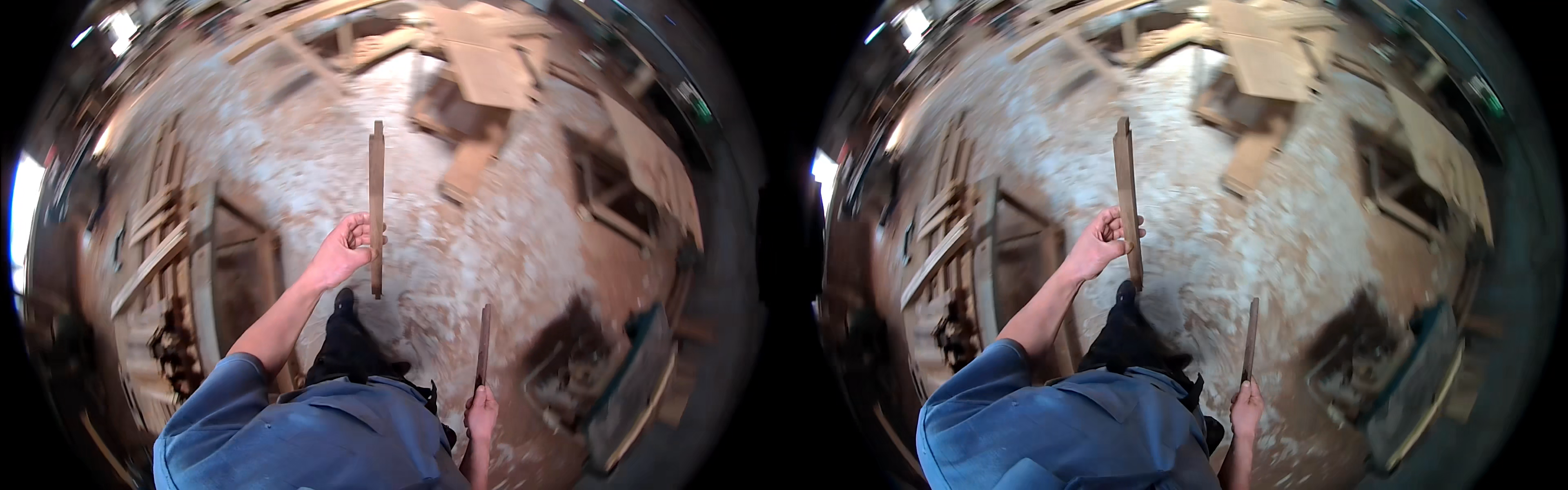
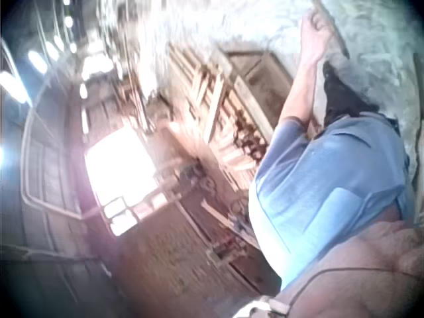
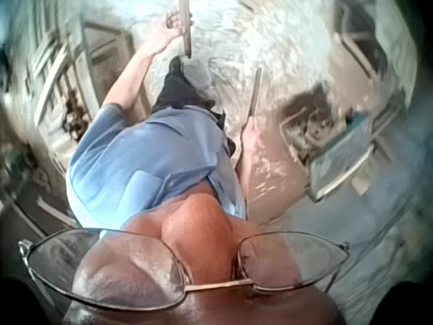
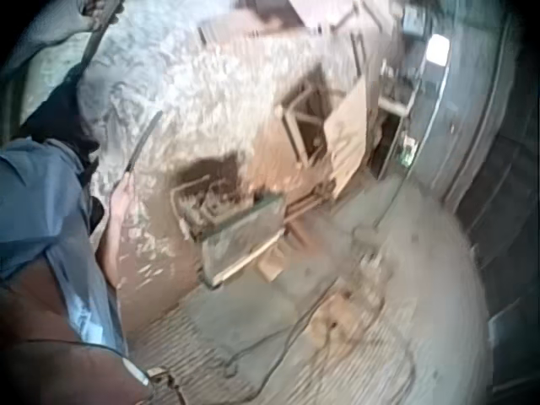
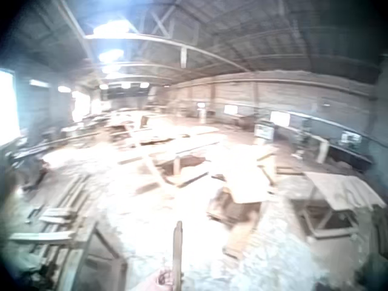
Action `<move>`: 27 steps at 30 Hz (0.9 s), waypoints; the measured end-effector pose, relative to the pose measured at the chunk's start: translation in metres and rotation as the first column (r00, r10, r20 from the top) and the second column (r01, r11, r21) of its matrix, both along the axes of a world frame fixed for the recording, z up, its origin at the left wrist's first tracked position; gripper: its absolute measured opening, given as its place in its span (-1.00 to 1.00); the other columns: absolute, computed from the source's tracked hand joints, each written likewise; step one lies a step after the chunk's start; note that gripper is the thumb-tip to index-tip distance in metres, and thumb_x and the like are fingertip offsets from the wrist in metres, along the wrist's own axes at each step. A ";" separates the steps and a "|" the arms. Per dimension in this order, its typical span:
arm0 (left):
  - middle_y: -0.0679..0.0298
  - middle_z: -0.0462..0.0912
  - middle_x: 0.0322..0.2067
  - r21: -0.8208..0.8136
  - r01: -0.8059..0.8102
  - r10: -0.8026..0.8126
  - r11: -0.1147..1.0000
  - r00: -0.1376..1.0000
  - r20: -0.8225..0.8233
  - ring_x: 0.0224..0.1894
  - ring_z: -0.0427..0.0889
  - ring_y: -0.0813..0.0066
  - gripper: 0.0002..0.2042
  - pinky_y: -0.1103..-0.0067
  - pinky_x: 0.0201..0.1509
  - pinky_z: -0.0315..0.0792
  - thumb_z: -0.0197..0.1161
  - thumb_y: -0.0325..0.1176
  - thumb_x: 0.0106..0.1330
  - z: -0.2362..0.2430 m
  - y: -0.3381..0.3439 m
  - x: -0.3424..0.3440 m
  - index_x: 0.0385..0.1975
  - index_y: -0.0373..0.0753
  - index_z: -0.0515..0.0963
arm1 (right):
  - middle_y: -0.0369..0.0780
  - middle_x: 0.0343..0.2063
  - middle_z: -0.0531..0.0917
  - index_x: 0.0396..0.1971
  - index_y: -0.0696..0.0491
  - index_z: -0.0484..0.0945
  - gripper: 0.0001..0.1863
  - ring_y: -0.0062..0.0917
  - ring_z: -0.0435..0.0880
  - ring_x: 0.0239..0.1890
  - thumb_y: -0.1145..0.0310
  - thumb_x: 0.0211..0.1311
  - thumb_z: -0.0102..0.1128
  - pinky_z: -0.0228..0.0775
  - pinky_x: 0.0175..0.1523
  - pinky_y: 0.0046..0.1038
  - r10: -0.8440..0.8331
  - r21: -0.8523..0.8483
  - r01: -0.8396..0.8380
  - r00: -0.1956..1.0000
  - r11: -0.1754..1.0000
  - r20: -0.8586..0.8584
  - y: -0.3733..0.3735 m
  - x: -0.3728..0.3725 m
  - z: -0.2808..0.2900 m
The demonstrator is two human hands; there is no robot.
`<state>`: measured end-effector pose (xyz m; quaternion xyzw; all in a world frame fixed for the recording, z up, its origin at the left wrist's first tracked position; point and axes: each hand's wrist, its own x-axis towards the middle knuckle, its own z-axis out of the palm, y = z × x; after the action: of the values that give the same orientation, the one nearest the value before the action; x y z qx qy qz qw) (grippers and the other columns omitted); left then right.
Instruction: The person repeatedly picks up wooden planks from a pile, places them on a workbench, and cuts them into smaller pieces using a hand saw. The person also uses a hammer to split a larger plank before sawing. The cut pieces are placed back onto the pile.
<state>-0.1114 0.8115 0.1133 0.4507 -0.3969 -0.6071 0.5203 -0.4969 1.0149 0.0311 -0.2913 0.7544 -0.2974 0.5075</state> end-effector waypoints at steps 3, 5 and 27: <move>0.23 0.51 0.07 0.028 0.252 -0.253 0.967 0.967 0.022 0.08 0.56 0.44 -0.49 0.55 0.08 0.45 0.07 -0.73 0.16 -0.008 -0.011 -0.120 0.15 -0.25 0.26 | -0.42 -0.76 0.32 -0.36 -0.03 0.44 -0.71 -0.74 0.26 -0.83 0.11 0.45 -0.13 0.02 -0.78 -0.61 -0.210 -0.015 0.209 0.977 0.978 -0.049 0.067 -0.061 -0.001; 0.23 0.52 0.06 0.027 0.410 -0.411 0.912 0.910 0.056 0.05 0.56 0.47 -0.53 0.58 0.03 0.46 0.08 -0.73 0.16 -0.024 -0.019 -0.202 0.09 -0.26 0.28 | -0.42 -0.76 0.33 -0.27 -0.04 0.49 -0.73 -0.74 0.27 -0.82 0.11 0.44 -0.12 0.03 -0.77 -0.61 -0.340 -0.018 0.340 0.938 0.940 -0.062 0.096 -0.093 0.002; 0.12 0.59 -0.23 0.300 0.952 -0.997 0.065 0.047 0.068 -0.32 0.61 0.46 -0.25 0.53 -0.35 0.56 0.09 -0.48 0.35 -0.072 0.183 -0.883 0.44 -0.24 -0.22 | -0.44 -0.76 0.34 -0.02 0.01 0.52 -0.67 -0.78 0.24 -0.82 0.14 0.47 -0.11 0.07 -0.75 -0.65 -0.999 -0.114 0.993 0.039 0.036 0.019 0.273 -0.258 0.042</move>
<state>-0.9944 0.9946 0.0413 0.1781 -0.6052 -0.7652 -0.1283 -0.7548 1.2882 0.0734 0.2791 0.7467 -0.5917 0.1202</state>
